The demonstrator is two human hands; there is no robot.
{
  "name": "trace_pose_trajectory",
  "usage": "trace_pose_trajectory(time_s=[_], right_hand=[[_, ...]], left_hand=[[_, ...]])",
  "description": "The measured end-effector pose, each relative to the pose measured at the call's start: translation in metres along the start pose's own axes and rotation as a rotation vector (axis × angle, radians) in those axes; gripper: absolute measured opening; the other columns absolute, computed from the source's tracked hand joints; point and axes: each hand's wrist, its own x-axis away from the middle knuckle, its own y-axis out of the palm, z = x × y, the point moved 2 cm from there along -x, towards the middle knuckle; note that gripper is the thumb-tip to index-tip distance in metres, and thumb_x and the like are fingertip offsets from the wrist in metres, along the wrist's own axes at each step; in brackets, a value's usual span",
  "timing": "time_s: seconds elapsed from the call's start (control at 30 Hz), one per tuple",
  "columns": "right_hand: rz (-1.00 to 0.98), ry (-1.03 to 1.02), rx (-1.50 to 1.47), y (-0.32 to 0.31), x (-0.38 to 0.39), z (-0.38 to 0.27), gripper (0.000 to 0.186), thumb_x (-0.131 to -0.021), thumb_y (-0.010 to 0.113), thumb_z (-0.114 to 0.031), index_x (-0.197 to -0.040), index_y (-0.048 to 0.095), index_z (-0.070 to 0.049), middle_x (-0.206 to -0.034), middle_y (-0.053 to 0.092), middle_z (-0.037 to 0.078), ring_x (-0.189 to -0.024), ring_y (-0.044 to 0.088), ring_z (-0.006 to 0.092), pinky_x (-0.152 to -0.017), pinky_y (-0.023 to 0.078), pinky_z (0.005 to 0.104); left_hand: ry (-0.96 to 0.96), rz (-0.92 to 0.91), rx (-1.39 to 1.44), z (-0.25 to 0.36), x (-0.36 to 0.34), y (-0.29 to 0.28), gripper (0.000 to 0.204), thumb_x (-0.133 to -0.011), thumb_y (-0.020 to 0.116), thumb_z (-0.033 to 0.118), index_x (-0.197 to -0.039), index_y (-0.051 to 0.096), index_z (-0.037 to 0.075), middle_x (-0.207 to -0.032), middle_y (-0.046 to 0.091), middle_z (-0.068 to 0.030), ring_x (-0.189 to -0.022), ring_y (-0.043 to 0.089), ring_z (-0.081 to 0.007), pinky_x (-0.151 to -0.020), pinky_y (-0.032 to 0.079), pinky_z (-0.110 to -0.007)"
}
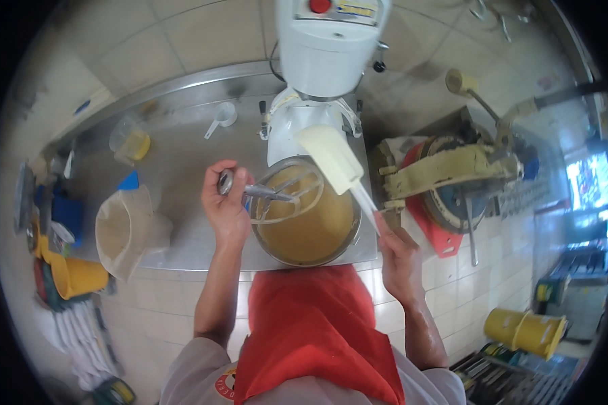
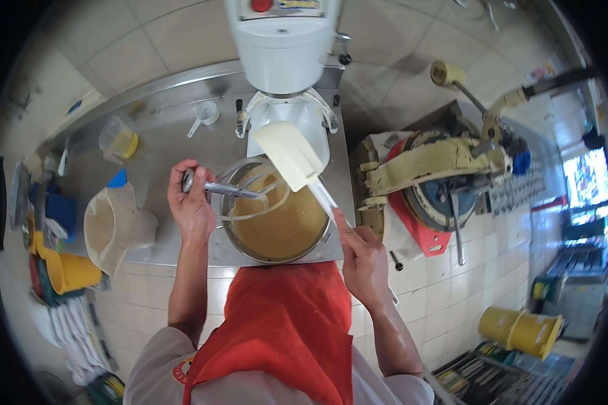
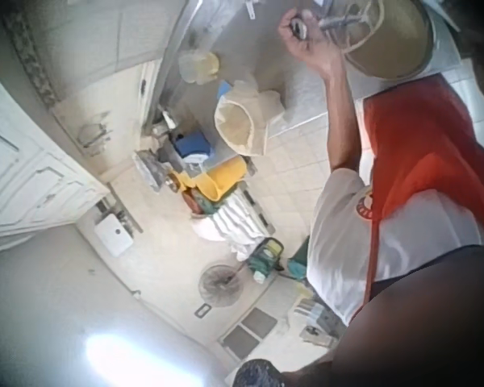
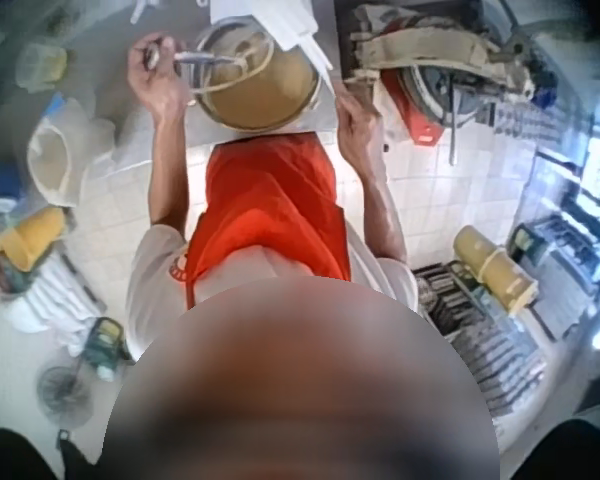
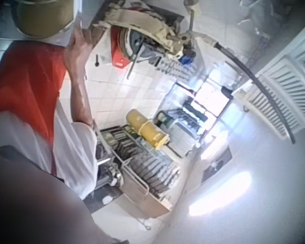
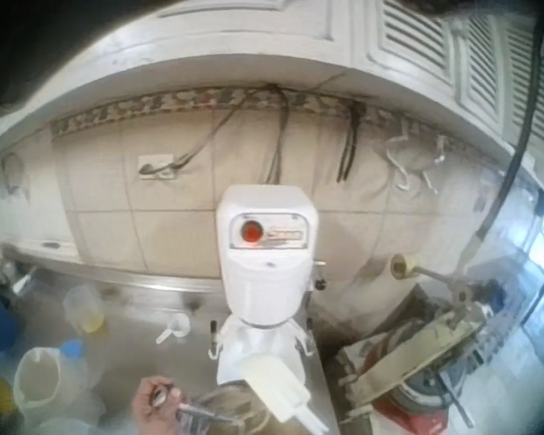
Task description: The person mixes batter in a bowl using a mixer, scrapes the bowl with a spatula, and then pours the batter into a pastry bag.
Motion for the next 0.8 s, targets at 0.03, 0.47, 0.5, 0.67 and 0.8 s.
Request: trace_pose_trajectory(time_s=[0.03,0.47,0.5,0.67,0.8], right_hand=[[-0.001,0.011,0.02,0.005,0.005,0.003,0.051,-0.093,0.055,0.002,-0.14,0.058,-0.018,-0.081,0.06,0.015,-0.067,0.059,0.0298,-0.065,0.049,0.0405],[-0.232,0.277,0.194,0.033,0.086,0.016,0.047,-0.094,0.056,-0.007,-0.137,0.059,-0.025,-0.081,0.061,0.013,-0.069,0.066,0.0346,-0.063,0.054,0.0461],[-0.219,0.297,0.234,0.028,0.089,0.011,0.047,-0.093,0.057,-0.008,-0.136,0.061,-0.027,-0.08,0.061,0.012,-0.068,0.065,0.0335,-0.062,0.054,0.0455],[-0.152,0.328,0.348,0.004,0.09,-0.013,0.045,-0.091,0.06,-0.009,-0.13,0.066,-0.03,-0.078,0.06,0.007,-0.064,0.064,0.029,-0.057,0.053,0.0424],[-0.088,0.143,0.393,0.002,0.083,-0.021,0.046,-0.084,0.064,-0.008,-0.123,0.071,-0.032,-0.075,0.057,0.004,-0.061,0.062,0.0235,-0.055,0.052,0.0385]], left_hand=[[0.042,0.047,0.049,0.005,0.001,0.002,0.018,-0.094,0.066,0.005,-0.11,0.058,0.005,-0.086,0.057,-0.0022,-0.079,0.057,-0.0145,-0.075,0.052,-0.032],[0.124,0.085,0.272,0.019,-0.006,-0.002,0.016,-0.096,0.065,0.01,-0.107,0.054,0.007,-0.089,0.057,-0.0046,-0.085,0.056,-0.0172,-0.083,0.053,-0.044],[0.127,0.085,0.271,0.017,-0.008,-0.003,0.015,-0.096,0.064,0.01,-0.107,0.054,0.007,-0.089,0.057,-0.0047,-0.085,0.056,-0.0171,-0.084,0.053,-0.043],[0.121,0.112,0.299,0.012,-0.017,-0.01,0.014,-0.096,0.063,0.007,-0.107,0.055,0.007,-0.091,0.057,-0.0049,-0.086,0.057,-0.0173,-0.086,0.052,-0.043],[0.043,0.115,0.296,0.012,-0.021,-0.009,0.015,-0.096,0.063,0.004,-0.108,0.055,0.007,-0.092,0.058,-0.0042,-0.087,0.058,-0.0174,-0.088,0.051,-0.042]])
